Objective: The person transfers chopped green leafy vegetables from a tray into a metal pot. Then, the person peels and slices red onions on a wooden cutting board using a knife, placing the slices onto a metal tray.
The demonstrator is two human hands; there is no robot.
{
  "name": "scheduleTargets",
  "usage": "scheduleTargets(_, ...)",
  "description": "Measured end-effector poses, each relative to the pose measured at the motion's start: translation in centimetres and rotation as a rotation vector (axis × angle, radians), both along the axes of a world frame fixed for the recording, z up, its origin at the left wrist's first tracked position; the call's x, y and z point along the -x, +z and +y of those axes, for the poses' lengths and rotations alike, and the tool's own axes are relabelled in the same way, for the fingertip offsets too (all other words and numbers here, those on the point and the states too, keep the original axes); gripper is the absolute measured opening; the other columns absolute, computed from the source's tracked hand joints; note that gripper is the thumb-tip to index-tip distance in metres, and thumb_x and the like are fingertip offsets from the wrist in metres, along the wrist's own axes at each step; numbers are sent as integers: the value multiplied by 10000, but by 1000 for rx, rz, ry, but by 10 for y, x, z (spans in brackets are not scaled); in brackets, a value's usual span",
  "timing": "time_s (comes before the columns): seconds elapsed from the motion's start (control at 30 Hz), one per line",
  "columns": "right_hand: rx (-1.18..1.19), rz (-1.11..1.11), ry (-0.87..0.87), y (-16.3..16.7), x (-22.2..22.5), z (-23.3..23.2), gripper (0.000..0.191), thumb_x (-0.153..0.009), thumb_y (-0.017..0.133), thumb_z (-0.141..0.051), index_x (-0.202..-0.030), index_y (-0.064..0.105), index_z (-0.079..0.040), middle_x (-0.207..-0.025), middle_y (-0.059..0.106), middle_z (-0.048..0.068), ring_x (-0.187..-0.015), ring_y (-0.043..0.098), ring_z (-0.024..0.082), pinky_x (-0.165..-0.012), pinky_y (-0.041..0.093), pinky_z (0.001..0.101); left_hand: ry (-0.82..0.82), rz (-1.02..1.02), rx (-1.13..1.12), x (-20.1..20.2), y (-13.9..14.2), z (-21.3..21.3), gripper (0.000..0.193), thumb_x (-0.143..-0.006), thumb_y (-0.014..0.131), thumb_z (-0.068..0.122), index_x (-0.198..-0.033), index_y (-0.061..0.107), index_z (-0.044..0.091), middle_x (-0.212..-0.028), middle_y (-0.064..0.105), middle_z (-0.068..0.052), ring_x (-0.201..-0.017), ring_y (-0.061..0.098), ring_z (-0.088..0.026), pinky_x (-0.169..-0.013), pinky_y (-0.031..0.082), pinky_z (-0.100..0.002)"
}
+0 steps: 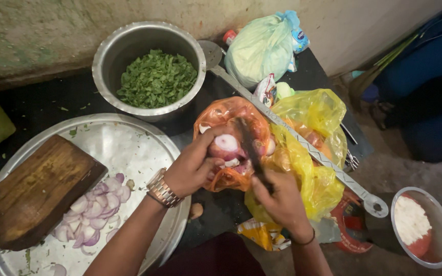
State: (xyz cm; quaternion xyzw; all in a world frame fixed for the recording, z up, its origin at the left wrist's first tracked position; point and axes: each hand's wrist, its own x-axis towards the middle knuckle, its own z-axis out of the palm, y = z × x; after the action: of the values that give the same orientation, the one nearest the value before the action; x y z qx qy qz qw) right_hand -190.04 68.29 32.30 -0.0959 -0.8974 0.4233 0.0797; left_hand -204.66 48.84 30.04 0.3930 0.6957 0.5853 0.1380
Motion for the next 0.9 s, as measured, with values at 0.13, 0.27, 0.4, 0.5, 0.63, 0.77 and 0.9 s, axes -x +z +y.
scheduleTargets(0.13,116,263,-25,18,7,-6,157,-918,695,-134,-1012,679,-9,-847,673,32,-730,627,130,-658,499,288,-182,-163,-108,-3,4,-3,635,-936,626,56,-1540,435,92,-1391,595,-119,-1250,614,-224,-1065,493,-348)
scheduleTargets(0.27,64,300,-24,27,19,-16,370,-825,802,-115,-1181,736,-37,-815,683,29,-693,607,122,-633,495,278,-201,-103,-329,-14,6,7,699,-952,706,82,-1570,379,87,-1478,437,-142,-1394,467,-259,-1198,374,-368)
scheduleTargets(0.4,-65,274,-99,22,23,-24,334,-807,782,-86,-1139,760,-56,-737,657,44,-623,621,117,-590,510,278,22,-109,-95,-28,4,14,657,-871,772,158,-1468,503,99,-1282,470,-96,-1255,545,-227,-1085,467,-331)
scheduleTargets(0.5,-69,290,-178,16,20,-22,236,-831,756,-71,-1066,786,-73,-734,684,53,-612,651,116,-572,514,276,-46,-45,-184,-34,3,12,593,-940,739,141,-1490,531,65,-1293,495,-93,-1276,522,-234,-1128,444,-341)
scheduleTargets(0.63,252,163,-265,8,21,-10,180,-863,704,-71,-1030,768,-46,-697,685,83,-582,649,130,-536,504,282,-235,-464,-346,-35,2,7,636,-977,683,223,-1550,446,78,-1388,511,-74,-1224,565,-196,-996,529,-288)
scheduleTargets(0.77,-13,107,-291,1,41,6,185,-881,690,-86,-1045,760,-36,-764,729,57,-620,704,127,-597,533,265,-297,-675,-413,-34,0,6,627,-989,662,263,-1547,447,73,-1448,492,-56,-1084,591,-206,-861,584,-276)
scheduleTargets(0.9,-194,233,-245,4,47,0,222,-899,772,-146,-1059,742,5,-917,709,123,-737,650,197,-649,509,318,-158,-460,-346,-29,-2,5,591,-962,671,156,-1518,489,75,-1354,459,-53,-1230,552,-171,-966,560,-291)
